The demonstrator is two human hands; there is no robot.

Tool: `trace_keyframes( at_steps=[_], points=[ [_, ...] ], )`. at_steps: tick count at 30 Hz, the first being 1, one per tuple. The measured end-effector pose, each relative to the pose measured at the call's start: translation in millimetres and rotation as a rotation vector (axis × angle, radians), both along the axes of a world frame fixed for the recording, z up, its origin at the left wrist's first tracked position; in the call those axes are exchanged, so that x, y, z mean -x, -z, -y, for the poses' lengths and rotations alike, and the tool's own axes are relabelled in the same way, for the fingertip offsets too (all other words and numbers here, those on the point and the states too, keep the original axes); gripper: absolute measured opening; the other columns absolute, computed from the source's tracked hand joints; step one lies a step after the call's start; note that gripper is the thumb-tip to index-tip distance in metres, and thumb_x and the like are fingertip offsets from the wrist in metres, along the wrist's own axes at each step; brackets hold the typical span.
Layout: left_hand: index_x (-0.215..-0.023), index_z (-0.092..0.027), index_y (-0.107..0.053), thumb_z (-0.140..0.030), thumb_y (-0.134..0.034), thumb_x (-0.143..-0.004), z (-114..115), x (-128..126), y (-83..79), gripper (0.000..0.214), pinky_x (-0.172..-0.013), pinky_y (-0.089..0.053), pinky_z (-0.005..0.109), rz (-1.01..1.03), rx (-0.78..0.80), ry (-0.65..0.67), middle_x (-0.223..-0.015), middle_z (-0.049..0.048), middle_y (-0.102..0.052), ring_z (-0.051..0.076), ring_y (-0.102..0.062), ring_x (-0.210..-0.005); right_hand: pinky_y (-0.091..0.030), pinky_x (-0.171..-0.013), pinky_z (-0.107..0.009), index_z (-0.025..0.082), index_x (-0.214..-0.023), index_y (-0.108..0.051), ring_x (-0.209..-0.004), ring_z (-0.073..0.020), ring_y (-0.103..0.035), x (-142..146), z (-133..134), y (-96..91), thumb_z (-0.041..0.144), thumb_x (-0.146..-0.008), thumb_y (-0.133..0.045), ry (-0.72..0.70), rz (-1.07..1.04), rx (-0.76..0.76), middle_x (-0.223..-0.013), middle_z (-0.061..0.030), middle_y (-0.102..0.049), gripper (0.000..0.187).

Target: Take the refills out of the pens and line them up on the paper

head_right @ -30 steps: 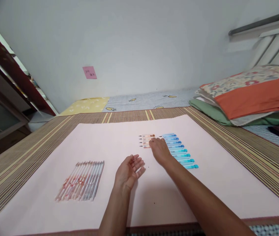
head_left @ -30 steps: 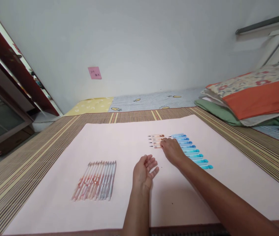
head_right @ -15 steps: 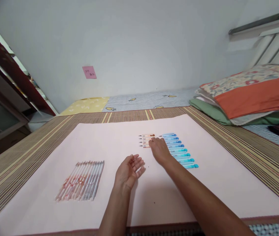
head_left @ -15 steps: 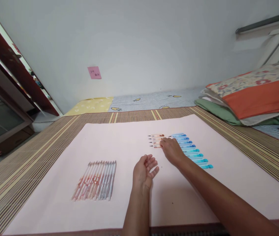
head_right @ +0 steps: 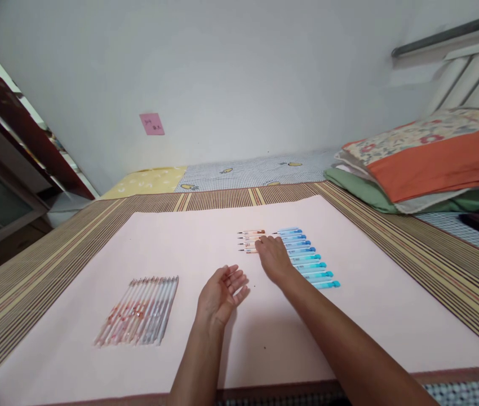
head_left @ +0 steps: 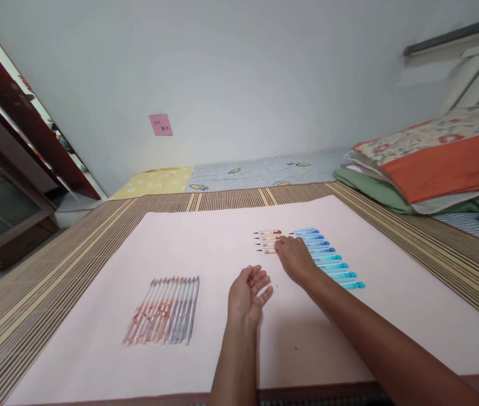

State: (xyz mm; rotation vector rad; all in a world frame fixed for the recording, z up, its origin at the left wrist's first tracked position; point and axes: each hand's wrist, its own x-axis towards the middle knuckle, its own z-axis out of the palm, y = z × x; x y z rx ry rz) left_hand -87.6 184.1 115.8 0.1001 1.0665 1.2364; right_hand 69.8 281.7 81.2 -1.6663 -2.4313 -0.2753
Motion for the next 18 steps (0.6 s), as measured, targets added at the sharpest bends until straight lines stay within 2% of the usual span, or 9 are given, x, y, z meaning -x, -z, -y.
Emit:
trace_keyframes(
  at_steps=[9,14,18],
  points=[
    [-0.089,-0.012,-0.068,-0.026,-0.060,-0.094,-1,1,5.6,0.017,-0.066,-0.056,0.032,0.015,-0.013,-0.007,-0.086,0.0086,-0.068,0.018,-0.067,-0.072,-0.030,-0.083,-0.036,0.017,-0.097,-0.066,-0.099,-0.0245,-0.059,-5,6,-9.1,0.012,-0.100,-0.045,0.022,-0.044,-0.002,-0.106,-0.0113,-0.070,0.022],
    [-0.088,-0.012,-0.069,-0.026,-0.058,-0.095,-1,2,5.3,0.019,-0.065,-0.057,0.032,0.017,-0.012,-0.003,-0.084,0.0084,-0.068,0.017,-0.067,-0.070,-0.035,-0.082,-0.034,0.018,-0.102,-0.067,-0.097,-0.0243,-0.062,-38,15,-17.7,0.015,-0.095,-0.052,0.051,-0.239,-0.064,-0.105,-0.0101,-0.072,0.017],
    [-0.087,-0.012,-0.068,-0.022,-0.058,-0.096,-1,2,4.7,0.017,-0.062,-0.057,0.029,0.009,-0.016,0.002,-0.081,0.0071,-0.068,0.016,-0.068,-0.069,-0.042,-0.083,-0.035,0.019,-0.100,-0.067,-0.096,-0.0252,-0.065,-64,50,-20.0,0.020,-0.095,-0.053,0.047,-0.426,-0.101,-0.103,-0.0099,-0.073,0.015]
  ],
)
